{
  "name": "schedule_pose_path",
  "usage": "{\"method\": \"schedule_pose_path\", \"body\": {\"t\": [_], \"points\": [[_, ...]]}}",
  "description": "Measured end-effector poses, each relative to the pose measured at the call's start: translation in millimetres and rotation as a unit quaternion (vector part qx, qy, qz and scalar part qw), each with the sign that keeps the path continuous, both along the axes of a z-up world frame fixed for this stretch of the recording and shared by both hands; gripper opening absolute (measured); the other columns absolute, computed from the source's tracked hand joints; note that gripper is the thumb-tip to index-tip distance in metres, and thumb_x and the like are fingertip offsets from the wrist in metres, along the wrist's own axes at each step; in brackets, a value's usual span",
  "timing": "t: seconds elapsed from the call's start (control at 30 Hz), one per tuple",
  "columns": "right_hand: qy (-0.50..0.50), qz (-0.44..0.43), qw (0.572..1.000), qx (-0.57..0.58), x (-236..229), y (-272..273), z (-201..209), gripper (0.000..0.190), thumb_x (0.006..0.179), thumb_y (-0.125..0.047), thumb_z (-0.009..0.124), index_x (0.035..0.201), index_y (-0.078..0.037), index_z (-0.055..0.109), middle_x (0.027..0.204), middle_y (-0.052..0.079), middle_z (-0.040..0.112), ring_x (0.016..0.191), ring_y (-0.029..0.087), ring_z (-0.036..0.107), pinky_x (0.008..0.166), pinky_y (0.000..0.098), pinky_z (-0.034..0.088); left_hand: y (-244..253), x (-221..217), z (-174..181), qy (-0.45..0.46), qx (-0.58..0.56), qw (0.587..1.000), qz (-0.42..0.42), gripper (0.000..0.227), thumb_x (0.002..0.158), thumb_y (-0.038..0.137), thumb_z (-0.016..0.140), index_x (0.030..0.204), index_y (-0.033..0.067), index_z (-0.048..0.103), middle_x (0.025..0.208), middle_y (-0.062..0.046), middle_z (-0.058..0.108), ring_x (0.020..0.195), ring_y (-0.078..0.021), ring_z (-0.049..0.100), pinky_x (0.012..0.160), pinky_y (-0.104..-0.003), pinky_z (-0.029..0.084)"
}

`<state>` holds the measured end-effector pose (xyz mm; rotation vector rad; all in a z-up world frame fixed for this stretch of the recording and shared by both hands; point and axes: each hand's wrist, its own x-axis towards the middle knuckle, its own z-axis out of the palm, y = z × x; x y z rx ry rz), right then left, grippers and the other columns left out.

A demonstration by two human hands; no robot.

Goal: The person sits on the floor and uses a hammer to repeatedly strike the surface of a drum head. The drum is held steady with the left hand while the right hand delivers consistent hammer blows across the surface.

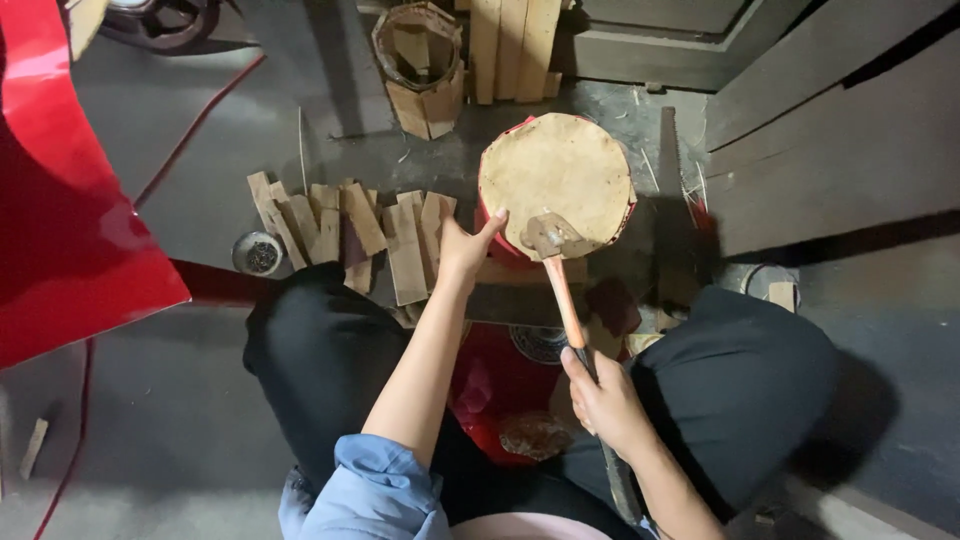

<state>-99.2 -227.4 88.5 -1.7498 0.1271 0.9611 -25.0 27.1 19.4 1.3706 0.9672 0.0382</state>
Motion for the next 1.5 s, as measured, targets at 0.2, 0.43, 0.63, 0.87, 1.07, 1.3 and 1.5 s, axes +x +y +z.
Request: {"method": "schedule_pose_path", "body": {"t": [0.2, 0.43, 0.63, 0.87, 1.07, 1.3, 1.5], "points": [[-0.014, 0.021, 0.999, -0.024, 0.9, 1.3, -2.3, 0.040, 0.106, -0.040, 0.055, 0.082, -0.011, 0.042, 0.052, 0.001, 0.032, 0.038, 0.013, 0.031, 0.033, 0.0299, 0.024, 1.4, -0.4, 8.5, 0.056, -0.023, 0.998, -0.015, 0.119, 0.065, 0.062, 0.074, 0.157, 0.0057, 0.024, 0.165, -0.012, 0.031, 0.152, -0.0289, 0.031, 0.116, -0.045, 0.037], [-0.022, 0.017, 0.999, -0.017, 0.8, 2.4, -4.0, 0.034, 0.107, -0.036, 0.054, 0.086, -0.011, 0.044, 0.053, 0.001, 0.031, 0.039, 0.013, 0.031, 0.033, 0.0303, 0.024, 0.4, -2.1, 2.0, -0.034, 0.009, 0.999, -0.012, 0.113, 0.072, 0.053, 0.076, 0.161, 0.0199, 0.014, 0.170, -0.007, 0.020, 0.155, -0.0304, 0.022, 0.120, -0.049, 0.029], [-0.015, -0.022, 0.999, 0.041, -1.7, -9.0, -2.6, 0.034, 0.106, -0.034, 0.054, 0.085, -0.008, 0.046, 0.049, 0.001, 0.028, 0.033, 0.013, 0.028, 0.029, 0.0297, 0.024, 1.2, -1.4, 10.5, 0.051, -0.026, 0.998, -0.021, 0.119, 0.067, 0.059, 0.075, 0.159, 0.0084, 0.019, 0.167, -0.013, 0.027, 0.153, -0.0311, 0.027, 0.119, -0.048, 0.033], [-0.070, -0.105, 0.992, -0.029, 0.2, -38.8, 2.1, 0.048, 0.104, -0.034, 0.057, 0.068, -0.008, 0.038, 0.049, 0.004, 0.036, 0.032, 0.015, 0.034, 0.027, 0.0310, 0.027, -7.7, -0.6, 7.6, 0.055, 0.024, 0.998, -0.017, 0.118, 0.073, 0.062, 0.070, 0.161, 0.0104, 0.011, 0.167, -0.012, 0.027, 0.151, -0.0330, 0.030, 0.117, -0.047, 0.036], [-0.067, -0.115, 0.991, -0.036, 0.7, -50.9, 2.0, 0.054, 0.106, -0.037, 0.054, 0.064, -0.008, 0.037, 0.049, 0.005, 0.036, 0.032, 0.016, 0.036, 0.028, 0.0312, 0.028, -20.6, 2.0, -12.6, 0.017, 0.089, 0.995, -0.032, 0.121, 0.070, 0.057, 0.077, 0.161, 0.0104, 0.013, 0.164, -0.016, 0.029, 0.151, -0.0337, 0.029, 0.118, -0.047, 0.031], [-0.021, -0.116, 0.993, -0.031, -2.2, -52.1, -10.2, 0.048, 0.104, -0.036, 0.059, 0.070, -0.011, 0.038, 0.051, 0.002, 0.036, 0.035, 0.013, 0.032, 0.030, 0.0302, 0.024, -20.0, 2.3, -14.5, 0.010, 0.104, 0.993, -0.046, 0.130, 0.067, 0.057, 0.082, 0.161, 0.0071, 0.008, 0.168, -0.018, 0.019, 0.155, -0.0322, 0.018, 0.123, -0.045, 0.021], [-0.051, -0.108, 0.992, -0.037, 1.3, -46.7, 4.1, 0.050, 0.105, -0.034, 0.058, 0.067, -0.010, 0.037, 0.050, 0.003, 0.036, 0.035, 0.013, 0.034, 0.030, 0.0301, 0.027, -19.0, 2.5, -10.0, 0.013, 0.098, 0.994, -0.051, 0.126, 0.069, 0.054, 0.082, 0.162, 0.0123, 0.007, 0.169, -0.013, 0.019, 0.155, -0.0324, 0.019, 0.122, -0.048, 0.023]]}}
